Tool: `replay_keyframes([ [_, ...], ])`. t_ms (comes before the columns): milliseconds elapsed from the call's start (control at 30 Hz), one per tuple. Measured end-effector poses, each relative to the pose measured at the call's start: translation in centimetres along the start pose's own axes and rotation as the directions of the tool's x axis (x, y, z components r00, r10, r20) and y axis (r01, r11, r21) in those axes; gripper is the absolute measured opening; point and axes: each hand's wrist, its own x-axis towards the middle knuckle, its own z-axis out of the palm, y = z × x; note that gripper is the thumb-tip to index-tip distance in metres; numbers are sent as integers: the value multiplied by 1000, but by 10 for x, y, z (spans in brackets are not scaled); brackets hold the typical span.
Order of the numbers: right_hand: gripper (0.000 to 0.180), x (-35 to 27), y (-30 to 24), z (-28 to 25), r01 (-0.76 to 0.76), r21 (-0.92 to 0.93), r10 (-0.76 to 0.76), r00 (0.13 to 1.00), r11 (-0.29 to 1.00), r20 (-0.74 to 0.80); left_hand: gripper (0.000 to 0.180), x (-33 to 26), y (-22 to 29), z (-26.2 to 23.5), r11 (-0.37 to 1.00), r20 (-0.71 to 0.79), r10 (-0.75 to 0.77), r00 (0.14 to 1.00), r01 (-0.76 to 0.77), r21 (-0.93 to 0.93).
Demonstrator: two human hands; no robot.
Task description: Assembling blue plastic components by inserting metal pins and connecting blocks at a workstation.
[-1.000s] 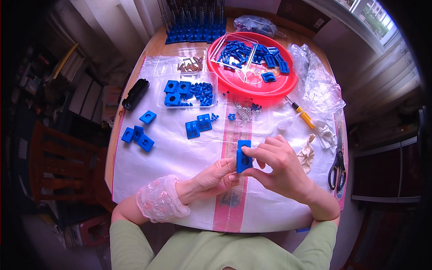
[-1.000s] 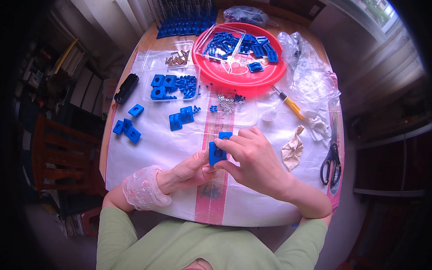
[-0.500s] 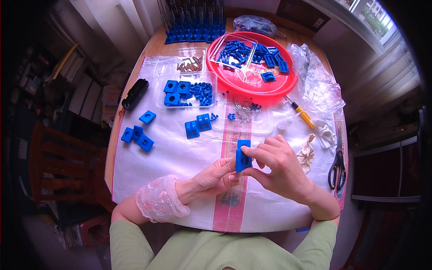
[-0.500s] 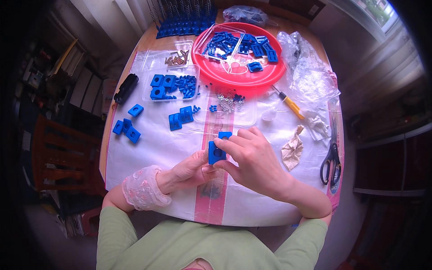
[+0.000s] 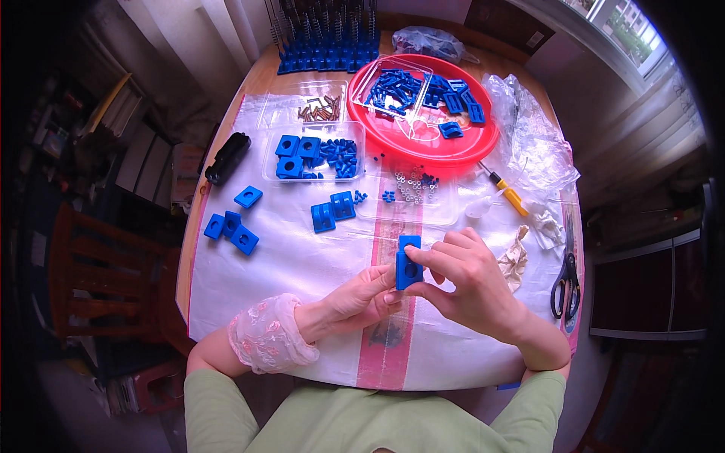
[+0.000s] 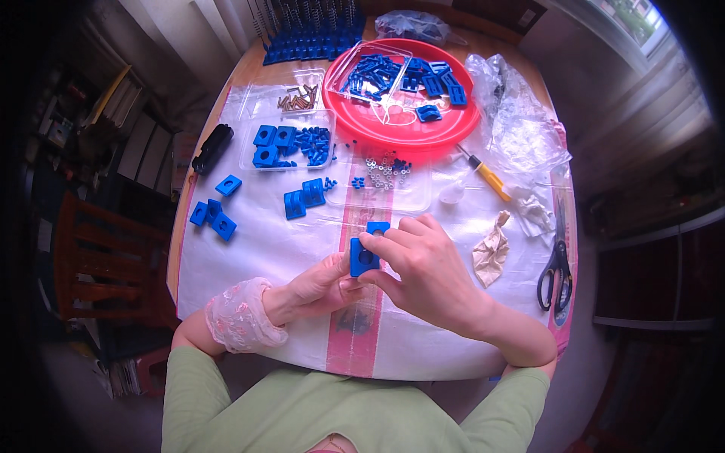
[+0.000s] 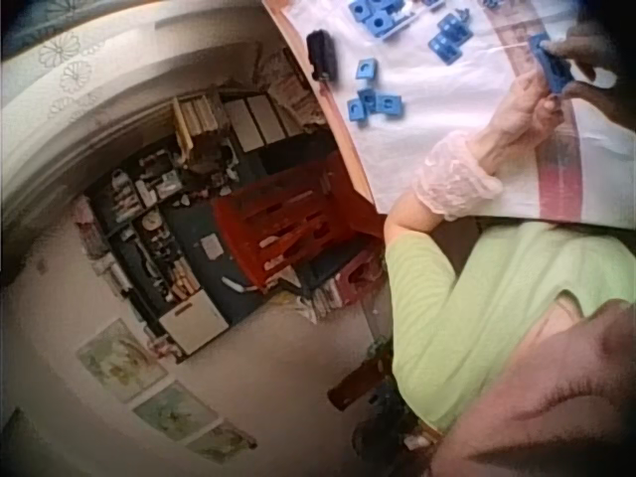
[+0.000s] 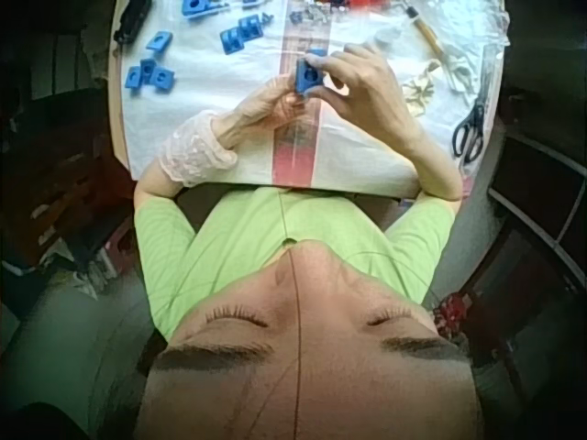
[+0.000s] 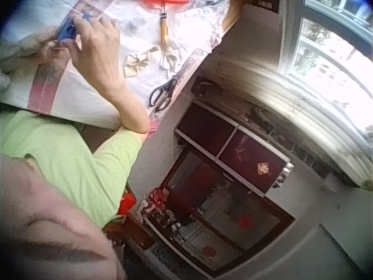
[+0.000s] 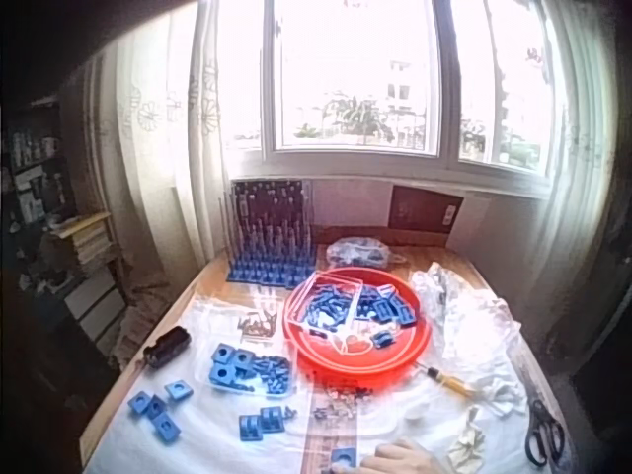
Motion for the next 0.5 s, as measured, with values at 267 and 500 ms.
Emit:
replay_keyframes([
  [267,42,0,1,1,-3,7,3,1000,1000,-3,40,0,-1,-3,1000,-1,3,1000,-3,-12],
  [500,41,1,0,0,0,3,0,1000,1000,5,36,0,-2,-3,998,24,14,1000,-13,-57],
])
